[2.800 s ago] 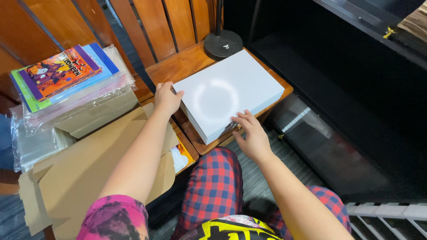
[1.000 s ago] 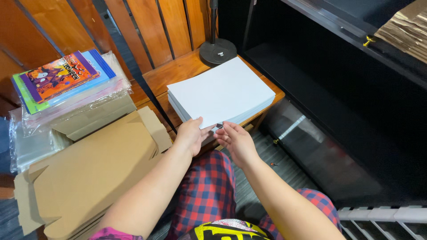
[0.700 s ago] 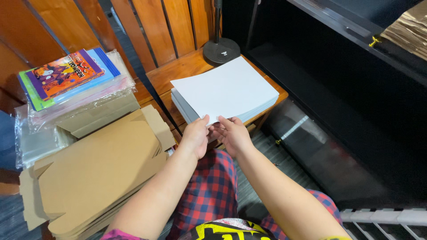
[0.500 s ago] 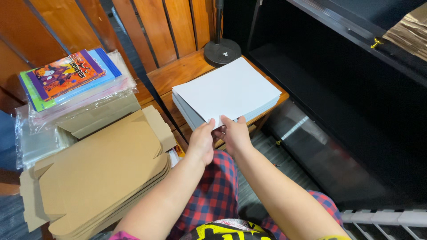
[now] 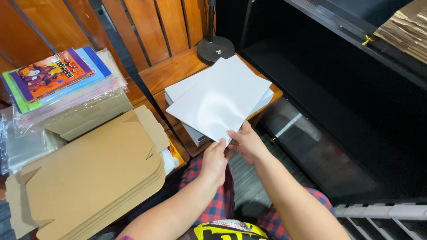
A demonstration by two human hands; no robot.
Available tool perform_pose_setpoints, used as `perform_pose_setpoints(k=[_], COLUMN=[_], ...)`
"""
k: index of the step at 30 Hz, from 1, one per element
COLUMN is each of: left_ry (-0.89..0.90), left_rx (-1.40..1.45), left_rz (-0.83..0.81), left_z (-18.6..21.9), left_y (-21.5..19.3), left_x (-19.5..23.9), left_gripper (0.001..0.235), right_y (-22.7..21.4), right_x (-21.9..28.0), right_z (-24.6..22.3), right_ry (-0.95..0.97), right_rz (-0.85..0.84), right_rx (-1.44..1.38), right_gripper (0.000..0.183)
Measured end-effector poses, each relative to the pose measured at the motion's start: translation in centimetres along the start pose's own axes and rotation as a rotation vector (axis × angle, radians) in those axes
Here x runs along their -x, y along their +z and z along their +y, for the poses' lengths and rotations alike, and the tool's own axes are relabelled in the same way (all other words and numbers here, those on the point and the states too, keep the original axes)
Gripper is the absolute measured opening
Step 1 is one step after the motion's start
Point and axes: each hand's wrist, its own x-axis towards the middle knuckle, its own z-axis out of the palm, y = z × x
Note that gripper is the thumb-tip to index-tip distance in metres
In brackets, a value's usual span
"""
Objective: The person picks up brown cardboard sheets from a stack on a wooden chair and places them onto a black shelf. Later, the person picks up white paper sheets from the same chair and places them on top of the brown stack on the shelf.
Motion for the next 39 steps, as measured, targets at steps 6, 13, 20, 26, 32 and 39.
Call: perform_pose_setpoints(k=[6,13,20,26,32,39], left_ry=[-0.056,0.283,0.756,0.350,0.177,0.167], left_rx=[-0.252,-0.824,-1.131,-1.218,-1.305,-1.419], left_rz=[-0.161,-0.472,0.049,0.062,-0.024,-0.014], left_z=[-3.1,0.8,6.4,10.5,10.2,10.4], left_y=[-1.8,-2.7,-5.2,-4.6,-4.6,-4.9], left_x=[-0.7,-0.2,-4.0,-1.5,-1.0,-0.9], left_gripper=[0.042,0.033,0.032,0.073,0.090,0.085], right_y=[-3.4,-9.4,-11.0,-9.9,-9.1,-8.7], right_x=[-1.9,-8.7,-10.9,-8.1,-4.3,-3.0], right_z=[0.9,3.1,1.7,0.7,-0.2,-0.5], right_ry=[-0.057,-0.137,-0.227,-0.230,-0.222,-0.209], right_rz=[-0.091,0.032,0.251,0.317,0.248,0.205], right_rx=[0.113,0.109,0.149,0.226,0.323,0.334], right_gripper=[0.045,0.024,0.019,0.026,0.040,0.046])
